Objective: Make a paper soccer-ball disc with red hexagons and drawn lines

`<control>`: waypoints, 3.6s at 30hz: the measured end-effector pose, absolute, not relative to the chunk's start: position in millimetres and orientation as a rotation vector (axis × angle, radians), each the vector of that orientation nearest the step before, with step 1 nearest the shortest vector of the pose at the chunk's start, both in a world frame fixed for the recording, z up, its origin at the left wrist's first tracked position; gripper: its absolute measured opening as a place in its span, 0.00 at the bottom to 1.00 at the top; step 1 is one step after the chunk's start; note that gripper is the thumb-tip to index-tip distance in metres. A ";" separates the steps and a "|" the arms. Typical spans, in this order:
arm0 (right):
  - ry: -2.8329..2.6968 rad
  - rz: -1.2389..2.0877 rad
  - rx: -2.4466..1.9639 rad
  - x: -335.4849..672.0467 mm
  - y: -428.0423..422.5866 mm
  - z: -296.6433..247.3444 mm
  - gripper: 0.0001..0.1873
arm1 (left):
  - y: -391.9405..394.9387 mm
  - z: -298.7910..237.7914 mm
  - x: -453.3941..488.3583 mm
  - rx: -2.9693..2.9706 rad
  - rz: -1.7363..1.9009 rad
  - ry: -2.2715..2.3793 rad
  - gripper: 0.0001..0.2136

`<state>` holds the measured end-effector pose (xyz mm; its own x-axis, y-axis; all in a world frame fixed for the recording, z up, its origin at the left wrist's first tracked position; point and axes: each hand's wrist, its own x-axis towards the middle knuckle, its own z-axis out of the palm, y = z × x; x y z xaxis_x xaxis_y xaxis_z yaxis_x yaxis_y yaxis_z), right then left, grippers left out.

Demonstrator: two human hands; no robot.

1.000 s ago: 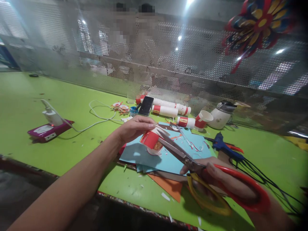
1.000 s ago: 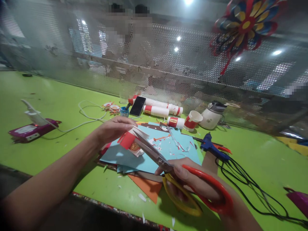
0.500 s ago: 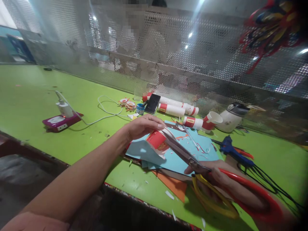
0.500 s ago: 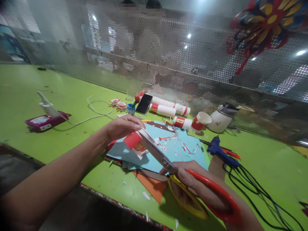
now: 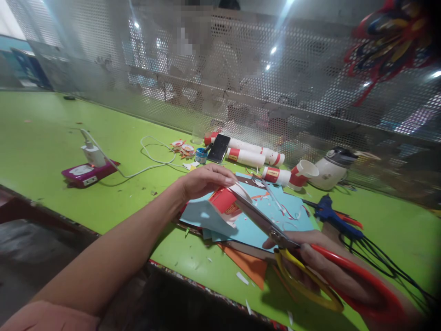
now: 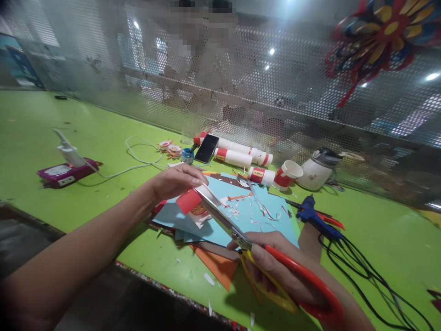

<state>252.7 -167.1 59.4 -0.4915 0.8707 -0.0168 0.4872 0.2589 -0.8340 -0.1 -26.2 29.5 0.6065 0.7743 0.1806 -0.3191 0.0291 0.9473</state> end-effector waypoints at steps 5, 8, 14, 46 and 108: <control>-2.075 1.398 -1.225 263.1 -151.6 58.4 0.28 | -26.2 29.6 -0.1 1.266 0.899 0.444 0.05; -2.096 1.345 -1.238 260.7 -151.2 60.5 0.29 | -25.8 29.8 -0.1 1.251 0.909 0.442 0.06; -1.980 1.164 -1.297 247.3 -169.2 59.7 0.26 | -25.0 29.2 0.0 1.252 0.908 0.448 0.05; -2.100 1.060 -1.289 253.0 -163.9 58.9 0.28 | -21.0 24.3 1.7 1.309 0.894 0.477 0.06; -2.170 0.633 -1.610 279.9 -127.1 41.1 0.28 | -7.8 16.9 8.4 1.687 1.415 0.817 0.13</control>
<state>279.9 -127.1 41.1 -0.2829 0.9588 0.0244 0.7952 0.2487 -0.5531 8.4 -7.8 16.9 0.1762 0.8543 0.4891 -0.0038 -0.4962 0.8682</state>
